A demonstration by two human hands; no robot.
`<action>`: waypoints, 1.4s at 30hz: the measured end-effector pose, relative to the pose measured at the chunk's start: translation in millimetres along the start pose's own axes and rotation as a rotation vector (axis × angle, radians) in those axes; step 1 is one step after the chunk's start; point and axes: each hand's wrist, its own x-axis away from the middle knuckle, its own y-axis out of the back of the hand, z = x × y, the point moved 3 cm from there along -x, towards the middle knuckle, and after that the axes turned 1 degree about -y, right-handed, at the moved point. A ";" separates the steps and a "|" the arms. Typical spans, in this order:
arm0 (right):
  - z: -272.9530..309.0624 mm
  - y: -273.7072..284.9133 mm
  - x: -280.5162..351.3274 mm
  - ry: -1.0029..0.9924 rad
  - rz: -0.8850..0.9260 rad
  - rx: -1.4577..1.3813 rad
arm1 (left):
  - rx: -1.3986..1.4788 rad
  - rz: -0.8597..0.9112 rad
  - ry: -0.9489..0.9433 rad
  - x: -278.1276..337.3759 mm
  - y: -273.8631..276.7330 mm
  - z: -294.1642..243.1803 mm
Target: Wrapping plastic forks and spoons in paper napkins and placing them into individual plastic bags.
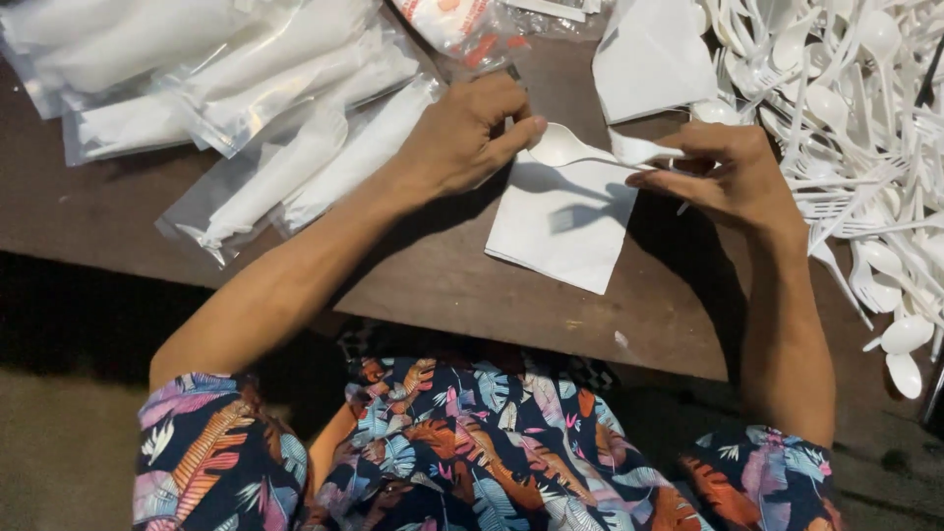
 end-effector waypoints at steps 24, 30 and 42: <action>17.4 -15.3 -3.3 -0.271 0.157 0.087 | -0.497 0.072 -0.348 -3.7 -16.5 25.4; 22.2 -36.8 -14.2 0.171 0.140 0.068 | -0.452 0.065 -0.321 -3.5 -14.8 29.5; 12.6 -42.9 -13.0 0.255 0.141 0.220 | -0.448 0.059 -0.327 -2.9 -16.8 31.8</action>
